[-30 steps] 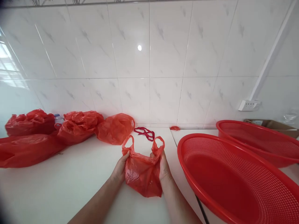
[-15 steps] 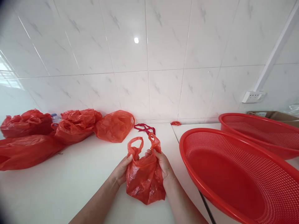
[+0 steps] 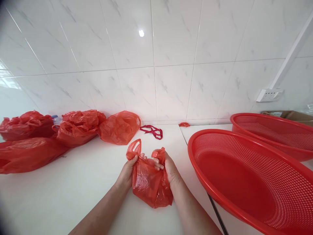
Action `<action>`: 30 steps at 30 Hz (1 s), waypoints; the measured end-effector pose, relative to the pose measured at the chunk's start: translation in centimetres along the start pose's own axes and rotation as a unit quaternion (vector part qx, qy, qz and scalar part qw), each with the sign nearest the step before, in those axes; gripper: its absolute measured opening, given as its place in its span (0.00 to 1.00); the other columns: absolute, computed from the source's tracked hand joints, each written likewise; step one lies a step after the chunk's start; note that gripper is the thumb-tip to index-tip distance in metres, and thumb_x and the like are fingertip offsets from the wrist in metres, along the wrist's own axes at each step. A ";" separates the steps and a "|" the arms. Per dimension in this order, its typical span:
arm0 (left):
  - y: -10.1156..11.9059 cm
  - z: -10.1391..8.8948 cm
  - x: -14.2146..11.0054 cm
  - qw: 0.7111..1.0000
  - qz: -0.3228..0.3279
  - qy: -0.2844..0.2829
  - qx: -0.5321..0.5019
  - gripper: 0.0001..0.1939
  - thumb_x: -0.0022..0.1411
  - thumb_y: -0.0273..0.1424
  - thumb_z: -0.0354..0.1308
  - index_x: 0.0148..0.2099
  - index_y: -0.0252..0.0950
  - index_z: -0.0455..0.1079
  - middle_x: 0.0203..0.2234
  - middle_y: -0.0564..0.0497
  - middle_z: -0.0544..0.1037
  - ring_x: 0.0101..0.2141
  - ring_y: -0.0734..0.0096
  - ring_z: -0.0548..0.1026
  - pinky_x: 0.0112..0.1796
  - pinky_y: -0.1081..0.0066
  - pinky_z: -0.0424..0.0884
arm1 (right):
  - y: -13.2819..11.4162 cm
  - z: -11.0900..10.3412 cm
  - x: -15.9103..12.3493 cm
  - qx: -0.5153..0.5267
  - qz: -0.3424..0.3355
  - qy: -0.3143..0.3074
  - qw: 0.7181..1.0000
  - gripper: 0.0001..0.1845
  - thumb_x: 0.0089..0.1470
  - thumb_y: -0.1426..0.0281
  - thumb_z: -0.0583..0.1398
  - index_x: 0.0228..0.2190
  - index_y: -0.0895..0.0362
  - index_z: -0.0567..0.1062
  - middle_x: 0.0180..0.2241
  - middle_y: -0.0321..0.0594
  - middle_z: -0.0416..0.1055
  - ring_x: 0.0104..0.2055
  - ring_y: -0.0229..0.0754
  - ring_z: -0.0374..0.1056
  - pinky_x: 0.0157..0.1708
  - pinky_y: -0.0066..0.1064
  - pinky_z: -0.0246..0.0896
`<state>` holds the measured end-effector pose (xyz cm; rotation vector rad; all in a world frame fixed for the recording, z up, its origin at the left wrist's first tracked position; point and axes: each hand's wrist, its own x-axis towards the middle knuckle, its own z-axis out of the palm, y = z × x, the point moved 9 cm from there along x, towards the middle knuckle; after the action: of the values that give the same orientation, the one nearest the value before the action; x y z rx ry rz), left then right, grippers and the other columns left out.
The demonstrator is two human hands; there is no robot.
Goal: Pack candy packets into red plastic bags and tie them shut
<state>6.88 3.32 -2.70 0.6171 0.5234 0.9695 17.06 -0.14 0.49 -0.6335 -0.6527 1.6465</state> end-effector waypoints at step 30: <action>4.2 5.7 -4.4 0.667 0.401 0.027 0.627 0.08 0.60 0.28 0.53 0.41 0.42 0.71 0.46 0.49 0.68 0.49 0.63 0.66 0.48 0.60 0.66 | 0.0 -2.5 1.1 -0.209 -0.054 0.106 0.971 0.14 0.45 0.61 0.62 0.33 0.56 0.75 0.14 0.28 0.59 0.15 0.31 0.51 0.15 0.25 0.43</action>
<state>6.05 -0.12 4.84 2.2307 1.0038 1.3656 18.69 1.10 -1.26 -1.0444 -0.8688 1.3242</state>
